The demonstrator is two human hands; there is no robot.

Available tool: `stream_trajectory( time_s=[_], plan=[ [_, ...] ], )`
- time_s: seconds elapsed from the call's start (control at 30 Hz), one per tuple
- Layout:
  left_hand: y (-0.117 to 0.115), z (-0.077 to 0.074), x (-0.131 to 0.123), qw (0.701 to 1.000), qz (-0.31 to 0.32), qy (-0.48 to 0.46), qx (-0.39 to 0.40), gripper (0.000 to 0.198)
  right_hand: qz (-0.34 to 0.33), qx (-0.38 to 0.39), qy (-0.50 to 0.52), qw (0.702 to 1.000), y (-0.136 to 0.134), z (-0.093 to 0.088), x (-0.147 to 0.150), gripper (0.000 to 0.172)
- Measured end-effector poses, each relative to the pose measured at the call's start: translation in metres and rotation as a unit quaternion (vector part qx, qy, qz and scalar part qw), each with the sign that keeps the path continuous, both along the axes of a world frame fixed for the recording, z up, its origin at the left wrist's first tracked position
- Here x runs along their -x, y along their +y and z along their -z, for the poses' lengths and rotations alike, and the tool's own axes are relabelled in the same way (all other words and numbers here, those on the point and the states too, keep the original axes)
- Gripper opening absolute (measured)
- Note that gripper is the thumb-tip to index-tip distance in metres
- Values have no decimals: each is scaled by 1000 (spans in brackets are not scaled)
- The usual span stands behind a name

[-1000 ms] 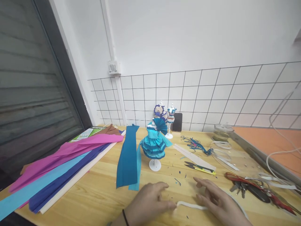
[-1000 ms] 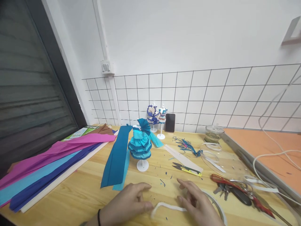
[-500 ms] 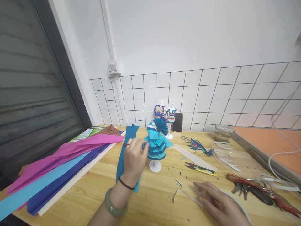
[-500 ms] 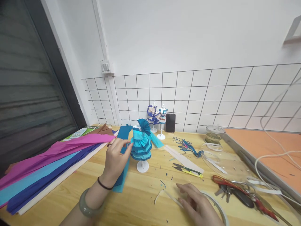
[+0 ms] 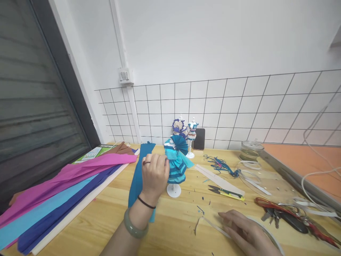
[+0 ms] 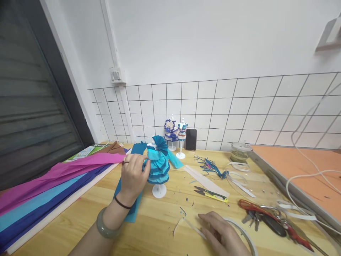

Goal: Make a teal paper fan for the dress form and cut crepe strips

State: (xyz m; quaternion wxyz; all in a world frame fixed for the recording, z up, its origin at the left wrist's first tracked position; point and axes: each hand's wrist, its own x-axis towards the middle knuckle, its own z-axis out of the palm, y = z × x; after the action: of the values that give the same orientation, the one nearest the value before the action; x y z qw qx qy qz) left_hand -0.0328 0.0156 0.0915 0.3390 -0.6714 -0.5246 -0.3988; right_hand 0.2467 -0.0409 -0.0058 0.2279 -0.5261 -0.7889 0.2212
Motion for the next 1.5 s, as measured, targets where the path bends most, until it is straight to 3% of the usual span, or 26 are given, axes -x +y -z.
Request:
stream_trajectory(
  time_s=[0.47,0.93,1.1,1.27,1.33,1.4,1.5],
  plan=[
    [2,1,-2,1000,-11,11,6,19,-3,-4,-2,1000,0,-3,3,27],
    [-2,4,-1,999,11,-10,36,11,-10,20,38,999,0,-2,2,26],
    [-11,12,3,999,38,-27,-6,20,-5,26,44,999,-3,-9,4,26],
    [-23,30,11,991,98,-88,-36,28,-4,26,49,998,-3,-11,5,26],
    [-27,37,14,979,113,-167,-12,29,1,28,47,998,-3,-10,5,26],
    [-29,42,15,950,124,-284,40,32,8,36,47,998,-3,-8,5,27],
    [-29,51,13,866,147,-457,142,36,13,45,55,997,-1,-4,4,30]
  ],
)
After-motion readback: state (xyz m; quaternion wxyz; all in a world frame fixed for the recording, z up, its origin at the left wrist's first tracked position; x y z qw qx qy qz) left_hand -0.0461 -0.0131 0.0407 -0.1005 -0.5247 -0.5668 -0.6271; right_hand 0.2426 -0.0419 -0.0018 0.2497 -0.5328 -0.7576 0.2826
